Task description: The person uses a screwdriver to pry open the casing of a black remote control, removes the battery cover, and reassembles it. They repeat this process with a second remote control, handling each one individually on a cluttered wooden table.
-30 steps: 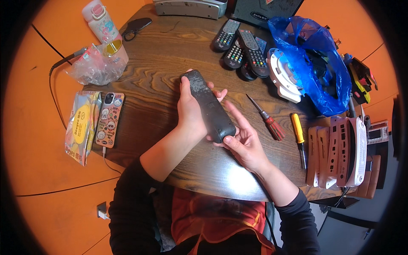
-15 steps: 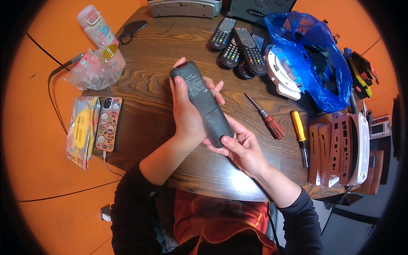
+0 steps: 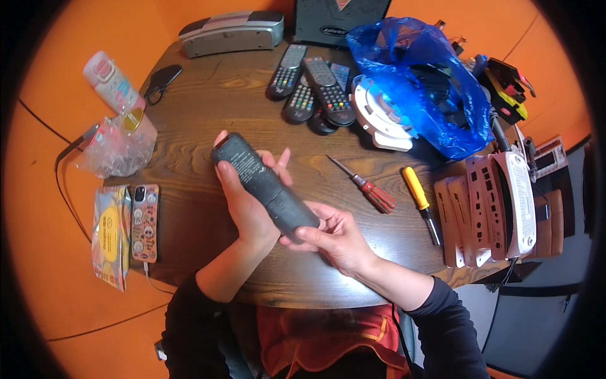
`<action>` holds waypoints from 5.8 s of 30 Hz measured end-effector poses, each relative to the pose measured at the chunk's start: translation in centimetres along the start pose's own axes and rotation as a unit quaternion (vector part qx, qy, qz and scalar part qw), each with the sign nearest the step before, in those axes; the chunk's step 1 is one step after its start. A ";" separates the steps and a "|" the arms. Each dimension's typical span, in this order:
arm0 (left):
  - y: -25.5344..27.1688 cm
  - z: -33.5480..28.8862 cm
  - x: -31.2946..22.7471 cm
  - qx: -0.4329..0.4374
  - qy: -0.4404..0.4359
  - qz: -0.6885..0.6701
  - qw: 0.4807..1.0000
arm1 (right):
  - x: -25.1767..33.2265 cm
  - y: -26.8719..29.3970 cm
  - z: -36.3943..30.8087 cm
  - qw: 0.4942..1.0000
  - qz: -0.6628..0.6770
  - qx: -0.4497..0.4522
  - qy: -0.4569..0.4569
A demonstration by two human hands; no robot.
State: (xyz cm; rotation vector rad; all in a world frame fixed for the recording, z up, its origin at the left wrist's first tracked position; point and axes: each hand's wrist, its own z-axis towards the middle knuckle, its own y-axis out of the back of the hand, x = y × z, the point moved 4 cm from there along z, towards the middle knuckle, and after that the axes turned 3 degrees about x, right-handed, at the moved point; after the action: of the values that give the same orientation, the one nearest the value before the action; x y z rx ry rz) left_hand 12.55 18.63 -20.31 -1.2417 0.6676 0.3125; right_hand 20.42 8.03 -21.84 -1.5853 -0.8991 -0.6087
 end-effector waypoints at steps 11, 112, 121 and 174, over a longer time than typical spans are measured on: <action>-0.2 1.3 -0.7 0.037 0.017 0.143 0.989 | 13.4 1.7 2.8 0.596 -0.639 -0.255 0.414; -0.1 0.2 2.1 0.176 0.133 0.277 0.935 | 16.5 8.9 -0.8 0.474 -0.828 -0.301 0.002; -0.1 0.1 2.1 0.169 0.135 0.288 0.933 | 18.5 5.0 -0.1 0.417 -0.796 -0.344 0.274; -0.7 -0.2 1.4 0.179 0.138 0.268 0.937 | 22.8 21.2 0.1 0.453 -0.748 -0.377 -0.307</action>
State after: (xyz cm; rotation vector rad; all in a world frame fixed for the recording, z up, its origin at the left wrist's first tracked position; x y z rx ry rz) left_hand 13.93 18.02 -20.67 -0.7418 1.2531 0.4454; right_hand 50.74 12.11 -16.00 -1.2466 -2.9966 -1.9111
